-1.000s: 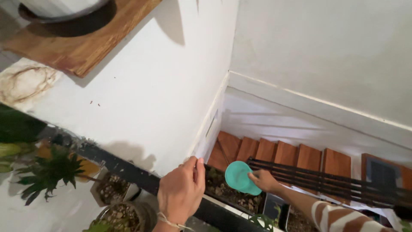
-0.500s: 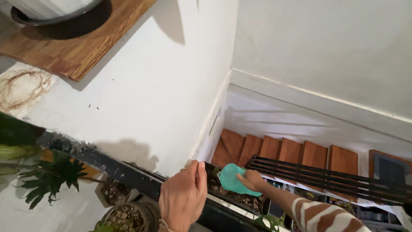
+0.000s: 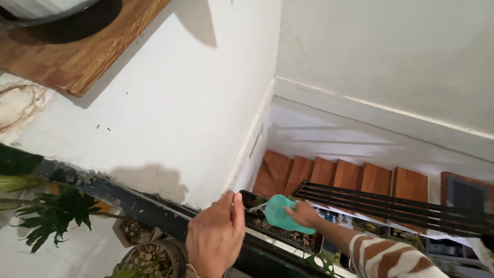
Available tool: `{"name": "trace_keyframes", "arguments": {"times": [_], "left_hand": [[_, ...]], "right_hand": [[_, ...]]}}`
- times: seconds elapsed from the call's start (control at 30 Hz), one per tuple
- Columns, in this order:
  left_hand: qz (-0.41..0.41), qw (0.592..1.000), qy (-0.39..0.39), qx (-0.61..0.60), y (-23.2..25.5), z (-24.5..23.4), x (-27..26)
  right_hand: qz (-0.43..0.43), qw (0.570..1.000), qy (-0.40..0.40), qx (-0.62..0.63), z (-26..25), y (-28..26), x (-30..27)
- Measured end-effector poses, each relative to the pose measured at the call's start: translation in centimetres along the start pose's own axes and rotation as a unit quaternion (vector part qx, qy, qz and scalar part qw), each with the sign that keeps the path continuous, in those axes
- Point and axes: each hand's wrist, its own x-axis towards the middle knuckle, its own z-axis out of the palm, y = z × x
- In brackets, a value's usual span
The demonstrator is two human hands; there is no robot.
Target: The person fills a teal cup with water from a bathroom tap, carries it to a staircase area, and waters several potted plants placed on the railing. The person repeats this process by returning to the bathroom to refill the cup and watering additional plants.
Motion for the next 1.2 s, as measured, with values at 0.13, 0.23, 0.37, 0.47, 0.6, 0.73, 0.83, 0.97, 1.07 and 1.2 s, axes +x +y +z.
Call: {"name": "trace_keyframes", "arguments": {"times": [0.13,0.23,0.37,0.47,0.6,0.73,0.83,0.97,1.07,1.2], "left_hand": [[-0.016,1.0,-0.01,0.008,0.3,-0.1,0.1],[-0.064,0.996,-0.064,0.007,0.5,-0.2,0.3],[-0.084,0.989,-0.116,0.037,0.6,-0.4,0.5],[-0.09,0.989,-0.108,0.046,0.7,-0.5,0.6],[-0.116,0.979,-0.158,0.058,0.8,-0.5,0.9],[-0.131,0.973,-0.169,0.085,1.1,-0.3,0.8],[-0.147,0.962,-0.206,0.097,0.9,-0.1,1.0],[-0.124,0.98,-0.133,0.082,0.9,0.0,0.4],[-0.133,0.979,-0.127,0.086,1.1,0.2,0.4],[-0.134,0.978,-0.136,0.088,1.2,0.1,0.6]], "right_hand": [[0.024,1.0,-0.003,-0.013,0.1,2.7,-1.0],[0.027,0.999,-0.024,-0.027,-0.3,4.9,-2.3],[0.056,0.997,-0.028,-0.044,-1.1,7.4,-4.4],[0.109,0.993,-0.026,-0.033,-1.7,9.4,-6.0],[0.112,0.993,-0.012,-0.035,-2.7,13.0,-8.9],[0.152,0.987,-0.05,-0.008,-3.9,16.2,-11.6],[0.126,0.991,-0.023,-0.047,-4.8,18.4,-13.4],[0.106,0.993,-0.014,-0.058,-5.5,20.7,-15.5],[0.143,0.987,-0.059,-0.052,-6.0,22.1,-16.6],[0.148,0.986,-0.06,-0.043,-5.5,23.1,-17.5]]}}
